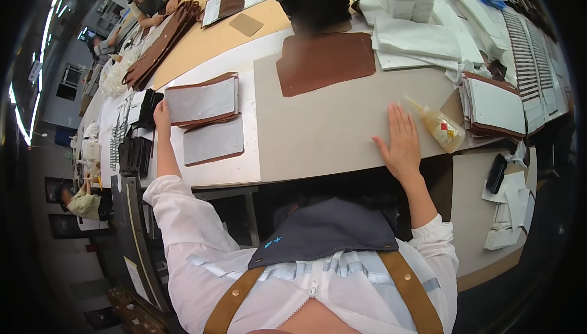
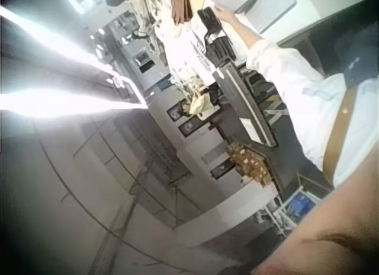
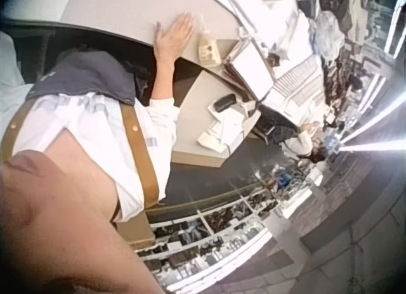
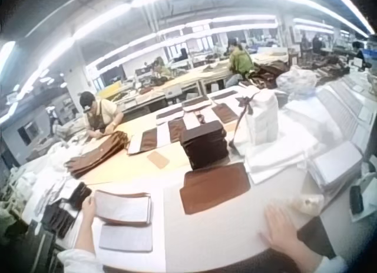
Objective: The person applies glue from a squeeze bottle onto brown leather pieces and then places white fabric pieces on top, pressing them down to adhere. The process is repeated for multiple units on a workbench.
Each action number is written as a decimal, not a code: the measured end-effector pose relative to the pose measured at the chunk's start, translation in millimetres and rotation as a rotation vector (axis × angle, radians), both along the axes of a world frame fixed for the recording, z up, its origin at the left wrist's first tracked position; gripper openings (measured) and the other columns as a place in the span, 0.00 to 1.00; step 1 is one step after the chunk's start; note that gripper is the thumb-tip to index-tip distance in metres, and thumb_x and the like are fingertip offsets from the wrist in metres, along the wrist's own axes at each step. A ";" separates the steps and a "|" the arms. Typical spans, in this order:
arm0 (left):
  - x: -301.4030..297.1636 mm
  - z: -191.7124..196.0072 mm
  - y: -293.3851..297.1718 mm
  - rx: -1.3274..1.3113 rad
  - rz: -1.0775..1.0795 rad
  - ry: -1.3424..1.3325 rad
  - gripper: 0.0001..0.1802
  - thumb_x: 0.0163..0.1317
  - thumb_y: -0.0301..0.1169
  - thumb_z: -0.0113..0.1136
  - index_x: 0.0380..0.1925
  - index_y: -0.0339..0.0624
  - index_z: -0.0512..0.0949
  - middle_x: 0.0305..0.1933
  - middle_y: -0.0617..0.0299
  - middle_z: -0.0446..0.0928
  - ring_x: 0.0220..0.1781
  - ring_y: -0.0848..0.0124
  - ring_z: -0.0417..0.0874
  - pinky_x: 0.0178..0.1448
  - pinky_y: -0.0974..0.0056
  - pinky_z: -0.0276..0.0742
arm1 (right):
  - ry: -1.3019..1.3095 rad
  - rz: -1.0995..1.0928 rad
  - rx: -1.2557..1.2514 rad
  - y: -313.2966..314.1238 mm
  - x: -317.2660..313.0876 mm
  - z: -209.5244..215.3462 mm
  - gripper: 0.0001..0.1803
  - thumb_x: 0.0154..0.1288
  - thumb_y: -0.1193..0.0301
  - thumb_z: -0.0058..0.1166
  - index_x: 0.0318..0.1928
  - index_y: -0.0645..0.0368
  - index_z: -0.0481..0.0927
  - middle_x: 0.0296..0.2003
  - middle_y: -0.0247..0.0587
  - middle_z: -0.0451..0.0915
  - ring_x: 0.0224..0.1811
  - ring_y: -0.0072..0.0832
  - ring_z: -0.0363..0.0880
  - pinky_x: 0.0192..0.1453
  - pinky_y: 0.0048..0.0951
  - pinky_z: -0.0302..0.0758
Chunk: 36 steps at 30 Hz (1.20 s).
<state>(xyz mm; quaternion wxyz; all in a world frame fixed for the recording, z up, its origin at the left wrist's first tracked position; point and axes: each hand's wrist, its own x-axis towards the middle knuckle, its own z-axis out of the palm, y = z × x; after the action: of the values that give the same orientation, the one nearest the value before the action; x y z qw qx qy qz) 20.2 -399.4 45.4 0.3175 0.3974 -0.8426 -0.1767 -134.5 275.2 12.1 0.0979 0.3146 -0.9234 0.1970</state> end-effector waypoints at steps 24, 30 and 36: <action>-193.1 -42.6 340.6 -0.603 -1.058 -0.012 0.08 0.66 0.30 0.61 0.41 0.37 0.81 0.47 0.55 0.87 0.48 0.59 0.88 0.49 0.59 0.84 | 0.355 -0.439 -0.358 88.7 2.2 27.5 0.30 0.71 0.65 0.58 0.70 0.62 0.68 0.63 0.51 0.75 0.68 0.49 0.69 0.74 0.47 0.62; -149.7 -5.5 375.7 -0.484 -1.166 0.071 0.07 0.63 0.25 0.64 0.42 0.41 0.81 0.48 0.55 0.86 0.45 0.60 0.88 0.48 0.59 0.85 | -0.115 -0.559 -0.529 145.5 -10.1 -16.7 0.43 0.66 0.56 0.66 0.73 0.64 0.63 0.61 0.53 0.74 0.65 0.45 0.69 0.72 0.43 0.63; -89.8 -21.4 402.3 -0.388 -1.275 -0.022 0.11 0.59 0.23 0.66 0.43 0.41 0.81 0.53 0.57 0.85 0.50 0.62 0.88 0.53 0.60 0.85 | -0.223 -0.475 -0.622 134.0 -8.5 -1.5 0.36 0.66 0.60 0.68 0.67 0.64 0.67 0.56 0.45 0.77 0.61 0.34 0.74 0.68 0.35 0.67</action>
<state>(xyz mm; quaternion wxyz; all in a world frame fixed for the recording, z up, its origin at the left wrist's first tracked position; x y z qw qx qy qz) -69.6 3.0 23.9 0.2080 -0.2412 -0.9324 -0.1711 -143.0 409.2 10.6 0.1305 0.0249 -0.8718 0.4715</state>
